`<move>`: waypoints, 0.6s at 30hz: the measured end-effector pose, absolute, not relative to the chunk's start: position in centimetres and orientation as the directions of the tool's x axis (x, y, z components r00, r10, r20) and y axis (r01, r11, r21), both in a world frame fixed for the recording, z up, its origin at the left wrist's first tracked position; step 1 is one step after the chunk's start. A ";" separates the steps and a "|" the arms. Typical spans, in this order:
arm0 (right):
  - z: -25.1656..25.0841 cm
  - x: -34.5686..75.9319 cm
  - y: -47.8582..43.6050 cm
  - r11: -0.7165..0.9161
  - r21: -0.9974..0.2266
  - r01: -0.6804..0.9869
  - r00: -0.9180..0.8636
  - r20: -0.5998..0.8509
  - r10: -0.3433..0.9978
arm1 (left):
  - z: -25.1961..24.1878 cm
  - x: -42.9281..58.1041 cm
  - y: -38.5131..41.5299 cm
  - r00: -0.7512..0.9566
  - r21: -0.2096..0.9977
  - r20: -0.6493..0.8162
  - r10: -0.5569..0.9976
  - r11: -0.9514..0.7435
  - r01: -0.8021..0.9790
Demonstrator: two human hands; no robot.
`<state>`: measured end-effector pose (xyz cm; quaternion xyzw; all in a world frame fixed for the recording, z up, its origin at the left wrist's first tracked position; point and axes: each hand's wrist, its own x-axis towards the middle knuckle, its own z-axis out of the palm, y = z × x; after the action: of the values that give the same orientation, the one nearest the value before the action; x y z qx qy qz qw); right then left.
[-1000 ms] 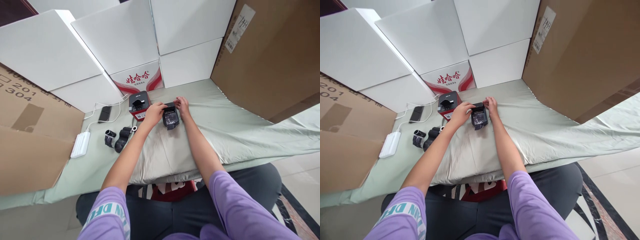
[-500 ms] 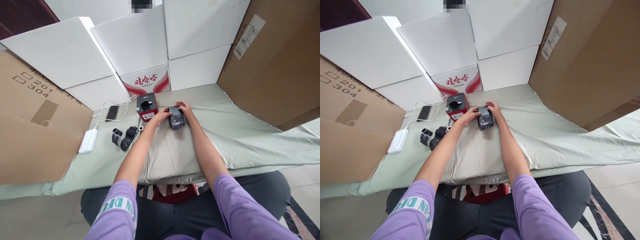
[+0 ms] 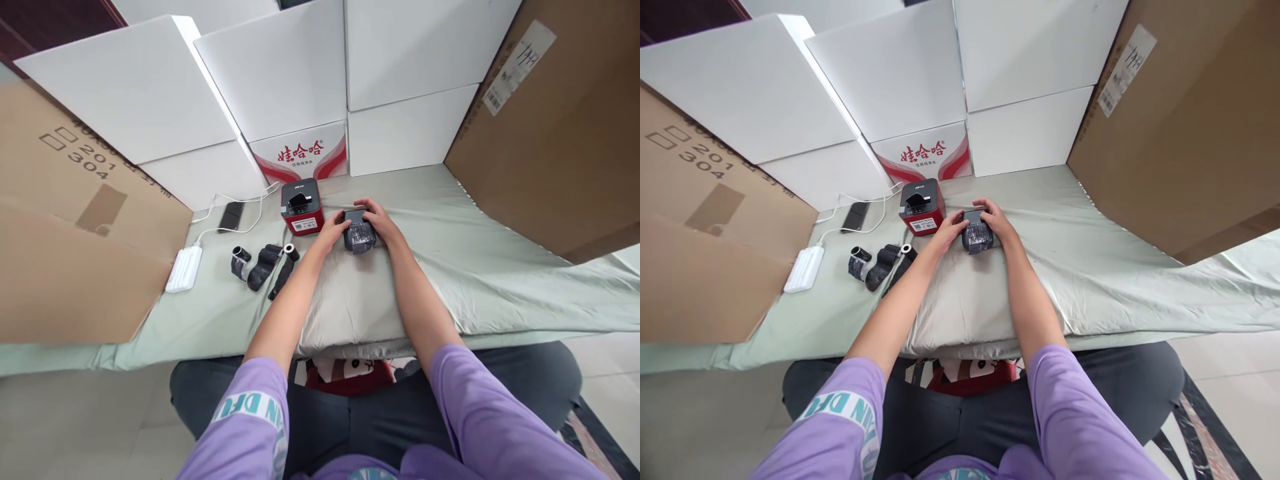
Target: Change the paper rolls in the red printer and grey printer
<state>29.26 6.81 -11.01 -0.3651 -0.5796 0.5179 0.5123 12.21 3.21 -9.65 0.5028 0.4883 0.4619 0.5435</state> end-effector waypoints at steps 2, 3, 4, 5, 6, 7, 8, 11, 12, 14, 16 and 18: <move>-11.0 29.4 6.6 0.190 -0.978 -0.089 -0.207 0.205 0.957 | -9.5 12.2 3.4 0.102 0.997 -0.076 0.992 0.077 -0.008; -11.0 29.5 6.6 0.190 -0.979 -0.081 -0.208 0.203 0.957 | -9.5 12.3 3.4 0.101 0.997 -0.082 0.992 0.083 -0.006; -11.1 29.5 6.6 0.189 -0.979 -0.073 -0.210 0.201 0.957 | -9.4 12.3 3.4 0.095 0.996 -0.086 0.992 0.087 -0.001; -11.2 29.6 6.6 0.189 -0.980 -0.066 -0.209 0.199 0.957 | -9.5 12.4 3.3 0.084 0.996 -0.086 0.993 0.086 0.009; -11.3 29.6 6.6 0.189 -0.980 -0.059 -0.205 0.198 0.958 | -9.6 12.5 3.1 0.069 0.997 -0.079 0.995 0.077 0.024; -11.5 29.5 6.7 0.191 -0.980 -0.054 -0.199 0.198 0.960 | -9.8 12.7 2.9 0.047 0.997 -0.058 0.997 0.056 0.050; -11.6 29.4 6.8 0.196 -0.979 -0.050 -0.187 0.202 0.961 | -10.1 12.9 2.6 0.024 0.995 -0.022 0.999 0.020 0.094; -11.9 29.0 7.3 0.219 -0.974 -0.049 -0.135 0.224 0.965 | -11.1 13.3 1.6 -0.055 0.946 0.126 0.991 -0.103 0.308; -11.8 28.9 7.4 0.224 -0.973 -0.048 -0.122 0.228 0.966 | -11.4 13.4 1.4 -0.076 0.923 0.157 0.985 -0.119 0.365; -11.4 28.9 7.4 0.238 -0.971 -0.032 -0.096 0.240 0.966 | -11.8 13.6 1.1 -0.087 0.901 0.175 0.981 -0.124 0.415; -10.2 28.9 6.8 0.283 -0.958 0.044 -0.065 0.280 0.958 | -11.9 13.6 1.1 -0.085 0.905 0.171 0.982 -0.123 0.406; -8.3 28.6 5.6 0.373 -0.908 0.192 -0.062 0.368 0.928 | -11.8 13.6 1.2 -0.084 0.908 0.177 0.981 -0.130 0.398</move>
<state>28.57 5.60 -8.27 -0.4376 -0.6397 0.3490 0.5267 13.63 1.16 -11.76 0.5968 0.5773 0.4567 0.3192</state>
